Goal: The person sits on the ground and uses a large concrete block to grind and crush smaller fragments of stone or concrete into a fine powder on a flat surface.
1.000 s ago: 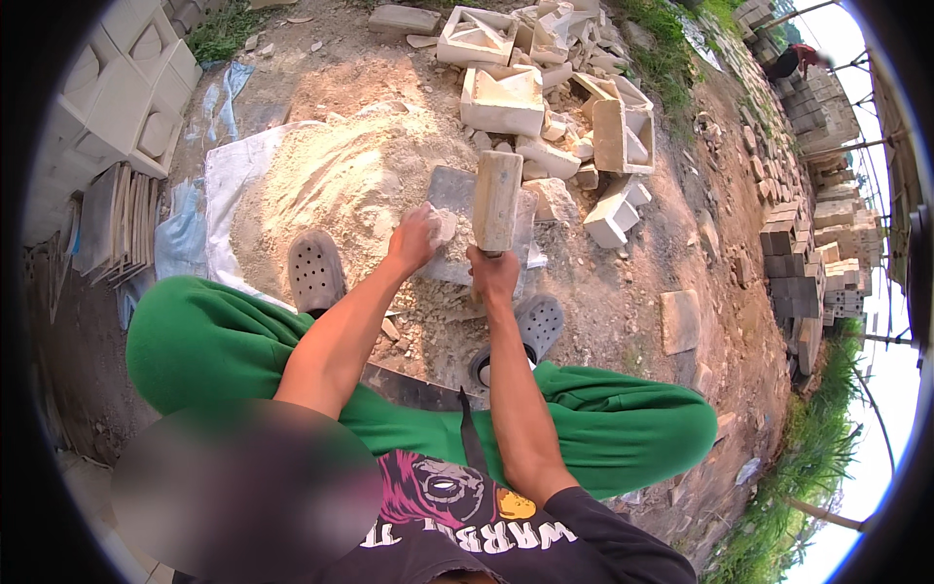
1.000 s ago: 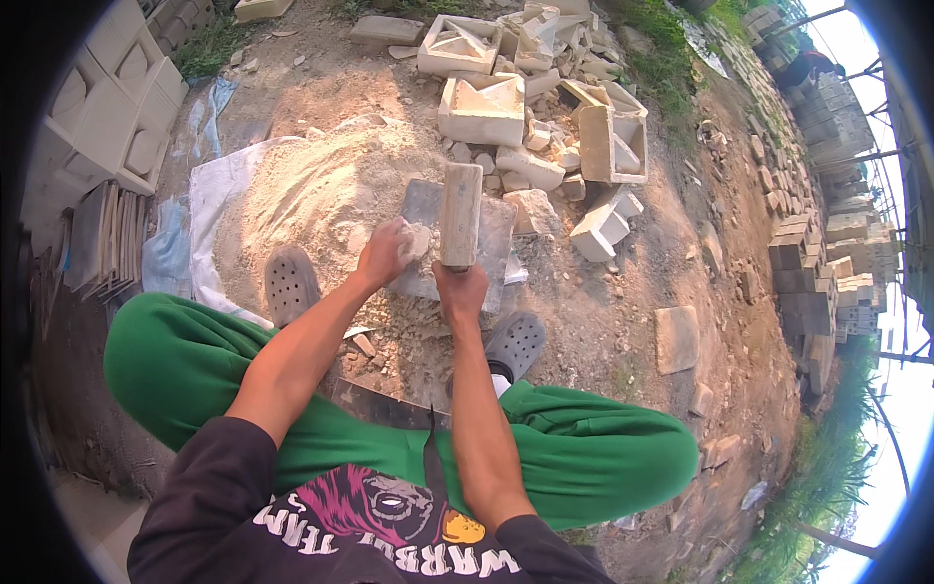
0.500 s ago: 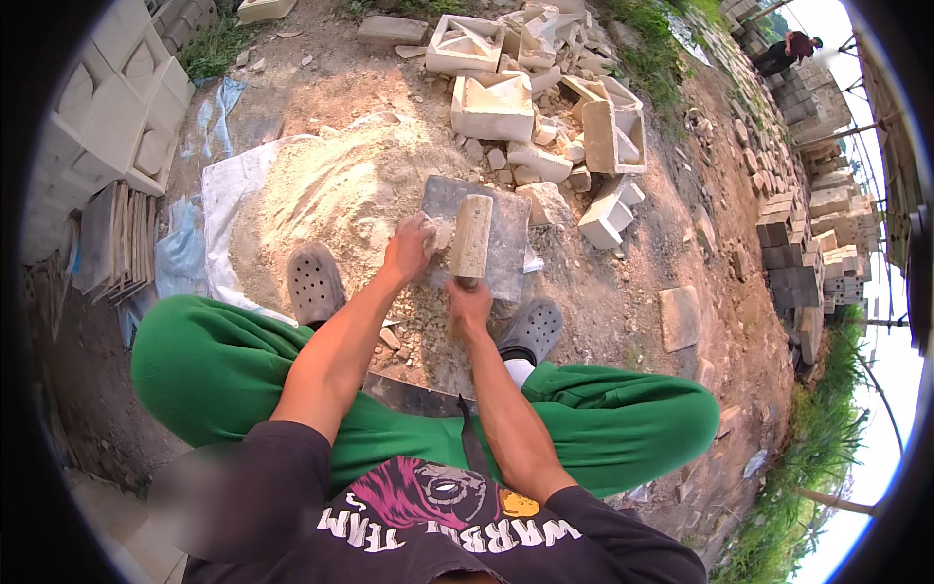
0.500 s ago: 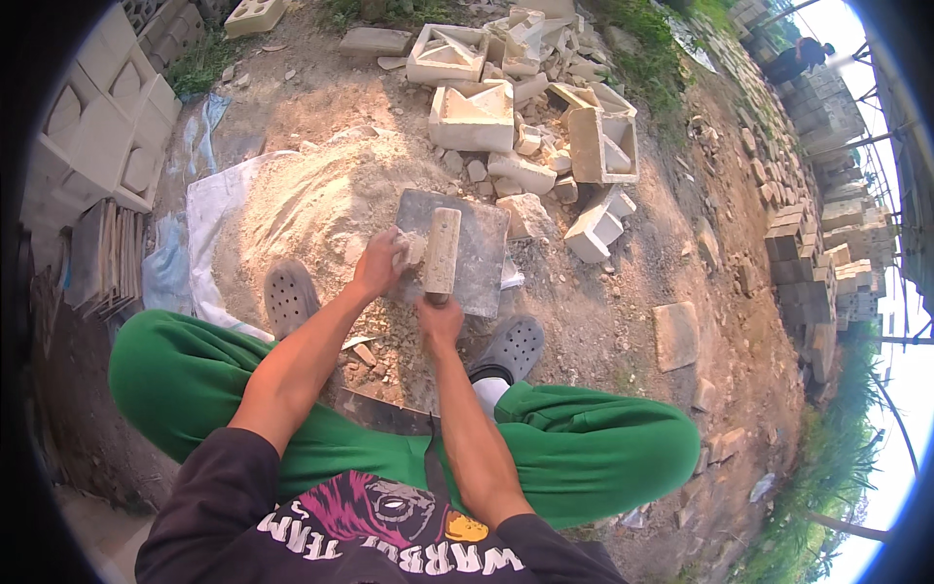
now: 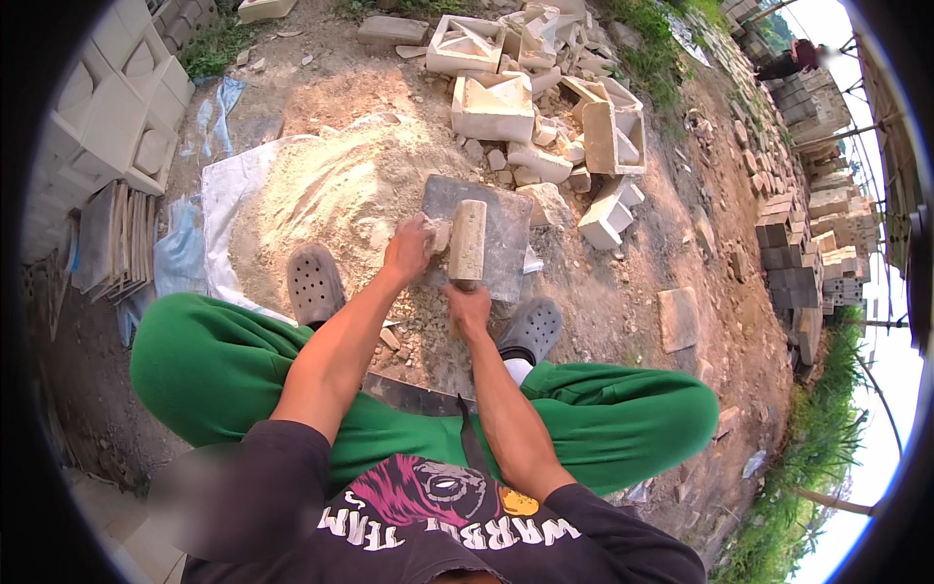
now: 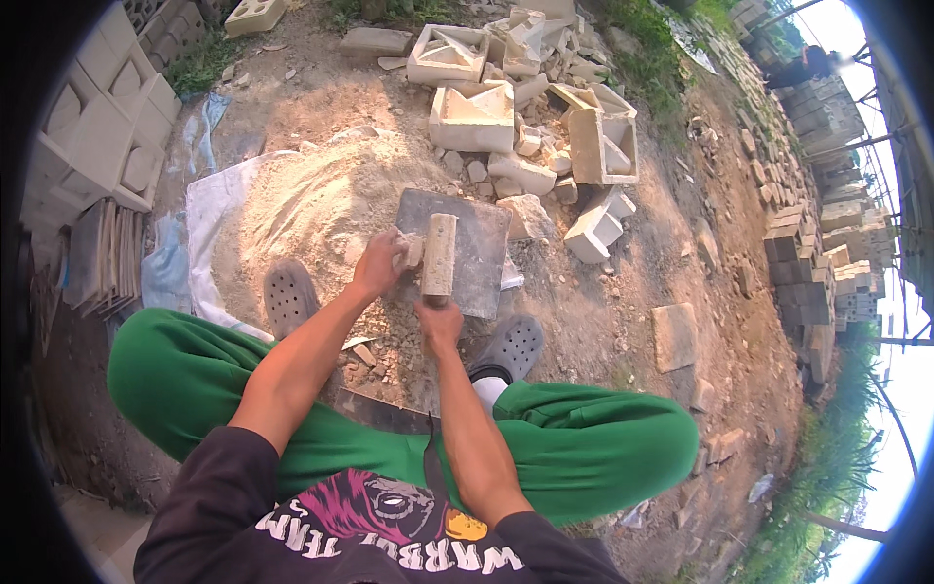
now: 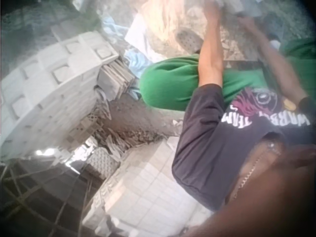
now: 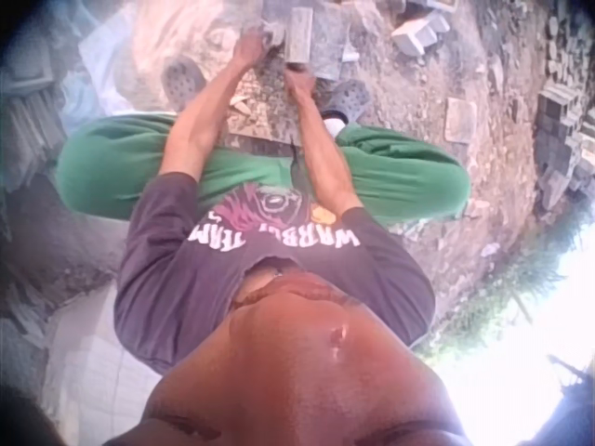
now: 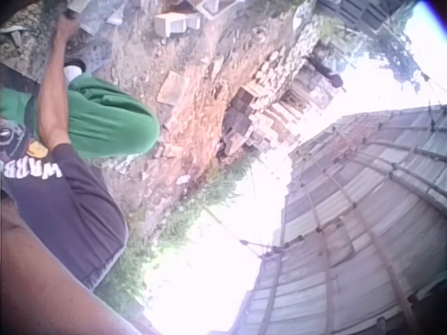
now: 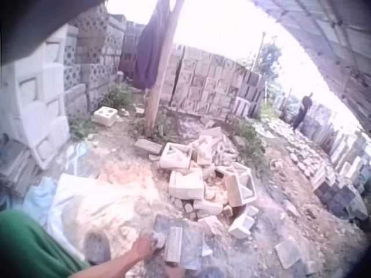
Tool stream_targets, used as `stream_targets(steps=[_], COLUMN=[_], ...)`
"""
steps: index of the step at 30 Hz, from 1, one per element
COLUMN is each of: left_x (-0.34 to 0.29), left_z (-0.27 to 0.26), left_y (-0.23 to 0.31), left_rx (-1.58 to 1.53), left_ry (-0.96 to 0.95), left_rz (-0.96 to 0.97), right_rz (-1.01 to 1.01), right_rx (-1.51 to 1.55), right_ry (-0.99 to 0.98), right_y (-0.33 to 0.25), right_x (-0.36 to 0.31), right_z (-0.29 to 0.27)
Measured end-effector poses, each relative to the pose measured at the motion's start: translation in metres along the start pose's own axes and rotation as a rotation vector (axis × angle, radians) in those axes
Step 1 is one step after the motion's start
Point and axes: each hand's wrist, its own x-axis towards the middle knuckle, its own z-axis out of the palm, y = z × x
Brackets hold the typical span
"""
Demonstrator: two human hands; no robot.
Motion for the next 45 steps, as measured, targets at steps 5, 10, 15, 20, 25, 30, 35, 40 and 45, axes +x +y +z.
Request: stream_targets(steps=[5, 10, 15, 20, 25, 30, 35, 40, 45], left_x=[-0.006, -0.009, 0.001, -0.008, -0.009, -0.010, -0.004, -0.012, -0.012], left_z=[0.005, 0.001, 0.002, 0.006, 0.007, 0.001, -0.005, -0.001, -0.003], left_y=[-0.004, -0.001, 0.009, -0.004, -0.002, 0.008, 0.016, 0.011, 0.011], left_rx=[0.032, 0.029, 0.022, -0.026, 0.015, 0.030, 0.008, 0.027, 0.055], left_ry=[0.028, 0.008, -0.015, 0.105, 0.104, 0.033, 0.010, 0.061, 0.040], left_rz=[0.017, 0.000, 0.006, 0.038, 0.060, -0.007, -0.041, -0.052, -0.057], right_rz=[-0.093, -0.484, -0.387, 0.020, -0.096, -0.217, 0.029, 0.094, -0.112], right_rx=[0.234, 0.340, 0.115, 0.388, 0.166, 0.249, 0.046, 0.023, 0.139], right_ry=[0.005, 0.152, 0.113, -0.059, 0.042, 0.094, -0.024, -0.119, -0.011], right_y=[-0.043, -0.078, -0.003, -0.014, -0.071, -0.063, 0.000, -0.034, -0.067], right_x=[0.015, 0.031, 0.030, -0.003, 0.016, 0.018, 0.026, 0.018, 0.017], right_z=[-0.036, -0.057, -0.012, -0.011, -0.065, -0.060, -0.020, -0.039, -0.050])
